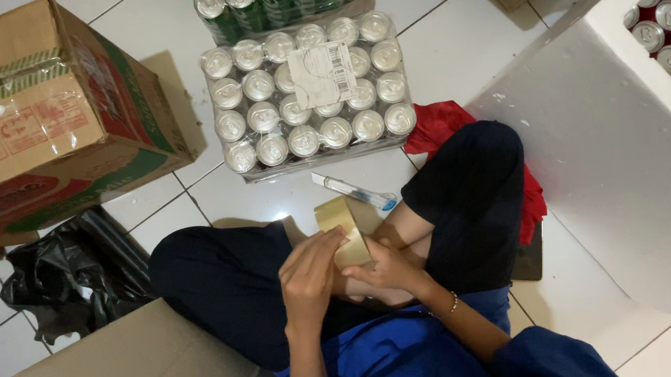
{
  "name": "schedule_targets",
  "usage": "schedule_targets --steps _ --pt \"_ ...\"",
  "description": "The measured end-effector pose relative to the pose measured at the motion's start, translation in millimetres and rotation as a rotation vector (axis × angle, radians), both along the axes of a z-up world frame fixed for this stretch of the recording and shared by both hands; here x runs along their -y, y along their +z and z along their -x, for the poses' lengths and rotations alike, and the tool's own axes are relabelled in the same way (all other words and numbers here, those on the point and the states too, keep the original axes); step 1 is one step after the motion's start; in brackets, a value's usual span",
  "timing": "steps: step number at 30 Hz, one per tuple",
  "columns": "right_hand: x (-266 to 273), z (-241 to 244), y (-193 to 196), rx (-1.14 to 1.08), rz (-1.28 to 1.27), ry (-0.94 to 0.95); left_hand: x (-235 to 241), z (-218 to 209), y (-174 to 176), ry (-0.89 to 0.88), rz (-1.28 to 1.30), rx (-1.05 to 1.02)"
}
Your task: The person, sitting on the floor, uses a roll of clear adhesive tape and a utility knife to secure plastic-wrapped bundles of canned beverages. They pull tape from the roll, apply it to the plastic wrapping of several beverage packs, and cut the tape using the knife.
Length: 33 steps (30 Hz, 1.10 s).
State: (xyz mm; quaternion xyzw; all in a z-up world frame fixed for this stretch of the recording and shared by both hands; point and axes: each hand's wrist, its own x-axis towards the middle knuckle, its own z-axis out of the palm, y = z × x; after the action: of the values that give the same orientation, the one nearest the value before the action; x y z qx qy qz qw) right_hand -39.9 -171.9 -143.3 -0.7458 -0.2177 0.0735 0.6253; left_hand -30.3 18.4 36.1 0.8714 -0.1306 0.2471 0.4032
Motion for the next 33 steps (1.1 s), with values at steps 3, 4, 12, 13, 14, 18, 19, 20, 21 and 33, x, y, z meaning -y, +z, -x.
schedule_targets --steps 3,4,12,13,14,18,19,20,21,33 --pt "-6.8 6.4 -24.7 0.061 0.015 -0.086 5.7 -2.8 7.8 0.001 0.072 0.119" --pt "-14.7 9.5 -30.3 0.136 0.171 -0.223 9.0 -0.2 7.2 0.033 0.084 0.174" --pt "21.2 -45.5 -34.6 -0.337 0.188 -0.298 -7.7 69.3 76.8 -0.183 0.524 0.229" --pt "19.9 -41.8 -28.6 -0.365 0.283 -0.261 -14.1 73.8 83.9 0.052 0.52 0.251" --pt "17.2 -39.9 -22.0 -0.387 0.376 -0.237 -23.6 74.7 91.1 0.271 0.516 0.268" --pt "16.2 -32.3 -39.5 -0.089 0.415 -0.119 -30.6 33.1 138.8 0.65 0.726 0.035" --pt "14.3 -33.0 -41.3 -0.198 0.385 -0.151 -40.3 26.8 134.9 0.549 0.673 -0.042" --pt "14.7 -36.3 -43.4 -0.303 0.358 -0.191 -49.4 18.5 129.5 0.441 0.624 -0.117" --pt "13.1 -38.0 -46.4 -0.298 0.36 -0.178 -50.9 13.0 126.1 0.453 0.626 -0.11" --pt "3.9 -34.1 -41.1 -0.261 0.442 -0.097 -49.7 -10.4 103.4 0.351 0.337 -0.088"
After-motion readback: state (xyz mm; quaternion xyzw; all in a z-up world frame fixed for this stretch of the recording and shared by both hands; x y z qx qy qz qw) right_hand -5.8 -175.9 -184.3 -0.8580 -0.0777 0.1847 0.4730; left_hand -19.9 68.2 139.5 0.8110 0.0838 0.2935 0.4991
